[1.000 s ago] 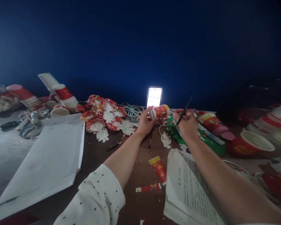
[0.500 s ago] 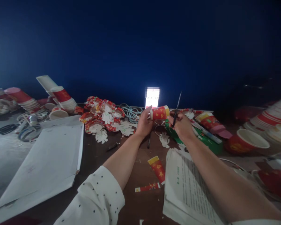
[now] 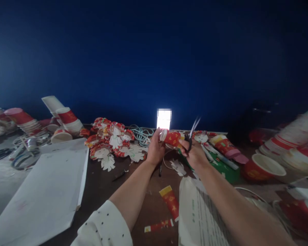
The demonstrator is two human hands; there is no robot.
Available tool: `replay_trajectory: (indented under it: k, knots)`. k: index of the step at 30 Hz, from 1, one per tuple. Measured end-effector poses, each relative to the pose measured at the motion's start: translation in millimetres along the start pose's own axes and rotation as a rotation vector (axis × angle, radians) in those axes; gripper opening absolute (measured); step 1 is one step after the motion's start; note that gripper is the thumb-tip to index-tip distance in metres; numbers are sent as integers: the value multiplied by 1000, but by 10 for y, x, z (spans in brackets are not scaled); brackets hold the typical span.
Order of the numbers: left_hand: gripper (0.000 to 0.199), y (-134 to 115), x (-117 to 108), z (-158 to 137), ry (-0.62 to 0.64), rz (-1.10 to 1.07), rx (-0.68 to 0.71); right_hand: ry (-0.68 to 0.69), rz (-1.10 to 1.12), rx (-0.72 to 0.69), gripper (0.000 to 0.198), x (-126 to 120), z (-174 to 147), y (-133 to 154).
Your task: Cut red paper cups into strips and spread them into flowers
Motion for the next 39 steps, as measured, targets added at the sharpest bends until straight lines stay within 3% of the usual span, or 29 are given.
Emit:
replay_trajectory:
  k: [2, 4, 6, 9, 12, 15, 21, 25, 29, 34, 39]
  knots:
    - [67, 63, 16, -4, -33, -129, -135, -43, 210, 73, 33, -7, 21, -21]
    - [51, 96, 39, -7, -7, -229, -249, -54, 387, 156, 34, 3, 26, -39]
    - [35, 92, 70, -13, 77, -321, -342, -29, 526, 224, 33, 28, 13, -57]
    - [34, 57, 124, -41, 205, -513, -528, 19, 681, 301, 29, 70, -24, -95]
    - [32, -7, 163, -65, 278, -796, -682, 37, 759, 335, 27, 91, -57, -132]
    - [27, -33, 154, -69, 260, -992, -793, 57, 824, 356, 23, 105, -71, -156]
    - [8, -7, 111, -91, 178, -1113, -987, 48, 808, 377, 25, 102, -53, -209]
    - [6, 3, 102, -101, 150, -1132, -1017, 17, 747, 332, 28, 95, -50, -206]
    - [9, 35, 97, -68, 64, -1115, -916, 19, 713, 347, 29, 119, -67, -219]
    - [10, -43, 158, -68, 119, -1106, -834, 23, 714, 370, 29, 144, -73, -247]
    - [6, -124, 188, -151, 178, -1145, -972, 71, 727, 317, 27, 144, -55, -206]
Point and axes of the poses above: each hand's wrist, its own z-axis towards the middle knuckle, its own x-axis out of the palm, y = z × x, the point moved 4 cm from there along z, towards the middle knuckle, and after that the axes turned 2 degrees about z, right-handed, at the moved point
